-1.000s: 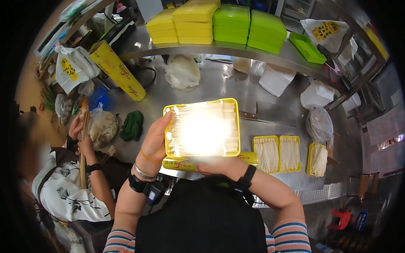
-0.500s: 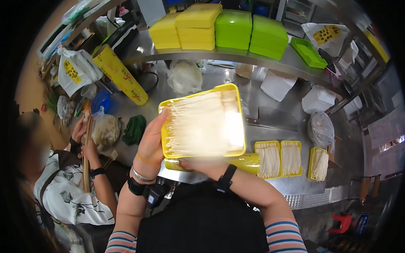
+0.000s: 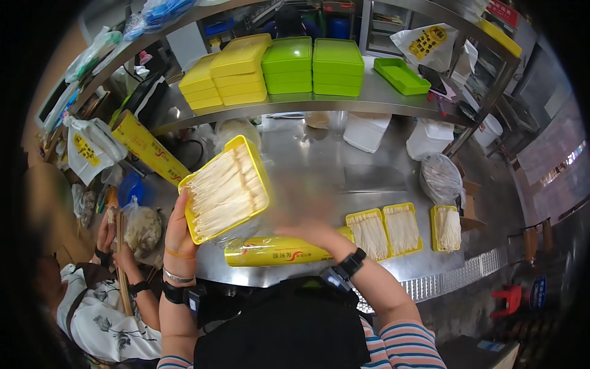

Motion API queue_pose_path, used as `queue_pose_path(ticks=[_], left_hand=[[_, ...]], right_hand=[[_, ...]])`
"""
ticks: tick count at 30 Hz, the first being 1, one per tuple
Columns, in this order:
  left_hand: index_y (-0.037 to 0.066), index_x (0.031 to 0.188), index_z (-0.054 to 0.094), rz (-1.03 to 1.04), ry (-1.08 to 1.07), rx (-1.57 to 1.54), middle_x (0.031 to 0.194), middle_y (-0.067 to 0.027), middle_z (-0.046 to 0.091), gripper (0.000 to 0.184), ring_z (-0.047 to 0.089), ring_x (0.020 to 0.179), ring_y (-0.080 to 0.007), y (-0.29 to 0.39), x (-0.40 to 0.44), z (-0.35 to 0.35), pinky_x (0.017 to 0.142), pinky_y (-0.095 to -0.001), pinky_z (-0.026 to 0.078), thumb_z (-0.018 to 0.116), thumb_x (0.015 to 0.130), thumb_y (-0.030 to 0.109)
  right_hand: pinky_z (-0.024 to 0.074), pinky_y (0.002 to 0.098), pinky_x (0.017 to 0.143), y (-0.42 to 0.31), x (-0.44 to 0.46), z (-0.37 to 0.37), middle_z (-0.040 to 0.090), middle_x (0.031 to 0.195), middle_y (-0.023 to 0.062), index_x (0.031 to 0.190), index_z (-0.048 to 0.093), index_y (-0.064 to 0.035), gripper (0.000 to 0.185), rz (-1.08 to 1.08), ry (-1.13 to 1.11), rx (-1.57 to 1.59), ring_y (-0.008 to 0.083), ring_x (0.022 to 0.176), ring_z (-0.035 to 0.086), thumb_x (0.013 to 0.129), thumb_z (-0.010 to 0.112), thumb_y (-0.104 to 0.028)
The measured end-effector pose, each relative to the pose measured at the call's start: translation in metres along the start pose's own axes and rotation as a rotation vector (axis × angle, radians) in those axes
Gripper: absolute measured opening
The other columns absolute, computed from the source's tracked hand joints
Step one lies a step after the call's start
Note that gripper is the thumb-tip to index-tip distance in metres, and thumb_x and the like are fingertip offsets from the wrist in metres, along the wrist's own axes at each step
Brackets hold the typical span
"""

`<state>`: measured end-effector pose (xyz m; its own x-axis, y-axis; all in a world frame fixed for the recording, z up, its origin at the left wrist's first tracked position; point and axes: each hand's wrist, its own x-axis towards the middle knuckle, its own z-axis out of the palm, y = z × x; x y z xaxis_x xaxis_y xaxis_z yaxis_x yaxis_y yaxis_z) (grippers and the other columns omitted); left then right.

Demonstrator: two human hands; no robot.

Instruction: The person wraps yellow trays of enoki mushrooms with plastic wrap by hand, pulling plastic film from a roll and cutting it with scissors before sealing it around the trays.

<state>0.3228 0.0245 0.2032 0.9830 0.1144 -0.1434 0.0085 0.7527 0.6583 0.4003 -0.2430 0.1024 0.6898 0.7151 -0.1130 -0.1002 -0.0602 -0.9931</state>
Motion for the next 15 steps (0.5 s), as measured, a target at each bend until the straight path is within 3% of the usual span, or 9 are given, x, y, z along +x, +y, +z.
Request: queue_pose_path(ticks=[2, 8, 15], left_hand=[[-0.003, 0.127, 0.048, -0.009, 0.003, 0.0, 0.126, -0.0159, 0.057, 0.041, 0.059, 0.112, -0.0259, -0.002, 0.001, 0.0, 0.097, -0.0384, 0.049, 0.048, 0.1, 0.028], [-0.002, 0.13, 0.045, -0.033, -0.039, -0.056, 0.129, -0.0158, 0.055, 0.042, 0.057, 0.115, -0.0272, -0.01, 0.005, 0.002, 0.099, -0.04, 0.048, 0.047, 0.1, 0.028], [-0.002, 0.129, 0.047, 0.016, -0.025, -0.017, 0.127, -0.0148, 0.057, 0.042, 0.058, 0.114, -0.0269, -0.006, 0.003, -0.009, 0.098, -0.0393, 0.048, 0.047, 0.1, 0.029]], right_hand=[[0.0472, 0.0228, 0.079, -0.015, -0.019, 0.01, 0.063, 0.104, 0.0001, 0.112, 0.059, -0.0058, 0.03, -0.191, 0.033, 0.116, 0.0049, 0.09, 0.058, 0.084, 0.069, -0.004], [0.0468, 0.0195, 0.07, -0.03, -0.03, 0.039, 0.063, 0.084, -0.0026, 0.096, 0.065, -0.0021, 0.012, -0.154, 0.234, 0.161, 0.0021, 0.077, 0.056, 0.086, 0.069, -0.007], [0.0443, 0.0184, 0.063, -0.02, -0.049, 0.021, 0.062, 0.084, -0.0026, 0.085, 0.065, -0.0017, 0.007, -0.178, 0.346, 0.031, 0.0015, 0.071, 0.054, 0.086, 0.069, -0.007]])
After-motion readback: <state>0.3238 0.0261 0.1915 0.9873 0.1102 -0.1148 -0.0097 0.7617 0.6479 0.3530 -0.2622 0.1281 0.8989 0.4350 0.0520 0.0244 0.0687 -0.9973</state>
